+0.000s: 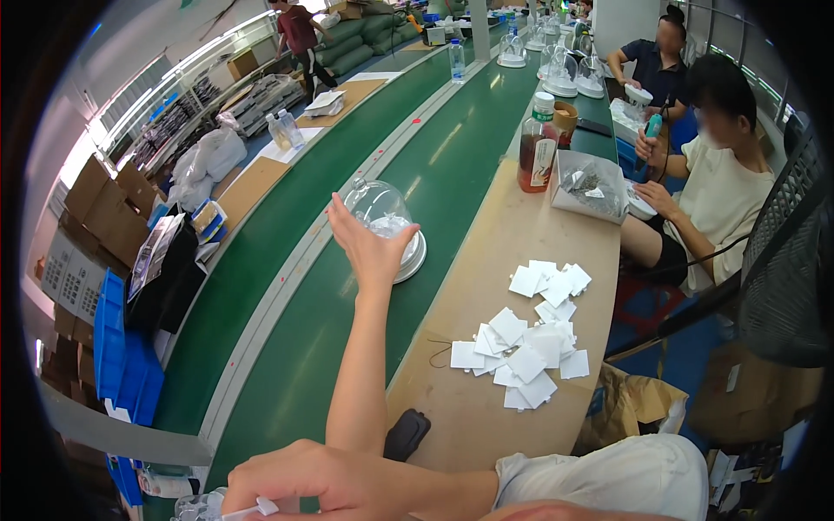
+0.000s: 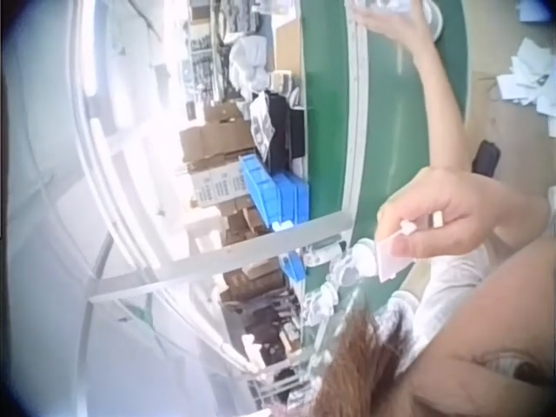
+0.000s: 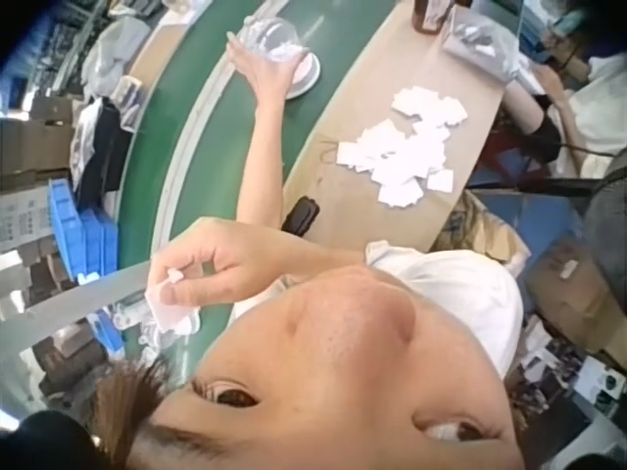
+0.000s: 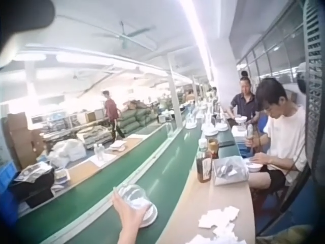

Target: Assembling components of a light fixture, including the base, battery covers, and labels, on a factory assembly line.

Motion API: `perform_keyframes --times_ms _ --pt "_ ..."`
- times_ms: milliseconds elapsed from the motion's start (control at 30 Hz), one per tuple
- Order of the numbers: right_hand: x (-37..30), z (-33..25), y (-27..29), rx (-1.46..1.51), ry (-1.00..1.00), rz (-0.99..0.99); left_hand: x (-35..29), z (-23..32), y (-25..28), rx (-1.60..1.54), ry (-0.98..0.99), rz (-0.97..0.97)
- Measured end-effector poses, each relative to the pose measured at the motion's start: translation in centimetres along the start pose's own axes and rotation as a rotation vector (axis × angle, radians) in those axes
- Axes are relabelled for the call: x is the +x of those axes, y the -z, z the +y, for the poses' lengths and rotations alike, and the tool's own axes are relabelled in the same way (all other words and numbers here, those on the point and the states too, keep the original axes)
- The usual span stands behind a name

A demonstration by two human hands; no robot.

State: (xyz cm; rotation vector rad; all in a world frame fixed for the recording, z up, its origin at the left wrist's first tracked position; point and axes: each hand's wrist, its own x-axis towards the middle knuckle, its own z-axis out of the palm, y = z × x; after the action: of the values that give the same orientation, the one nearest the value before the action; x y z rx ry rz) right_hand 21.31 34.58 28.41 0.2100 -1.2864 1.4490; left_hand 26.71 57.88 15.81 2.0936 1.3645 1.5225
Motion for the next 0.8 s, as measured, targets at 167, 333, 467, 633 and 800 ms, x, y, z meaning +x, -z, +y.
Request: perform_keyframes --times_ms 167,333,467,633,800 --pt "-0.1 -0.5 0.0 -0.082 -0.01 0.074 -0.3 -0.6 0.9 -0.021 0.026 0.013" --pt "-1.4 -2.8 1.3 -0.174 -0.154 0.25 -2.9 1.4 5.6 -0.139 0.034 0.104" --pt "-0.8 -1.1 0.9 -0.215 -0.058 0.253 -6.8 0.8 18.9 -0.495 0.239 0.38" --pt "-0.3 0.1 0.1 0.012 0.001 0.398 -12.9 0.1 33.1 -1.038 0.535 0.424" --pt "0.9 1.9 -0.7 -0.32 0.187 0.519 -15.2 3.5 36.1 -1.348 0.49 0.516"
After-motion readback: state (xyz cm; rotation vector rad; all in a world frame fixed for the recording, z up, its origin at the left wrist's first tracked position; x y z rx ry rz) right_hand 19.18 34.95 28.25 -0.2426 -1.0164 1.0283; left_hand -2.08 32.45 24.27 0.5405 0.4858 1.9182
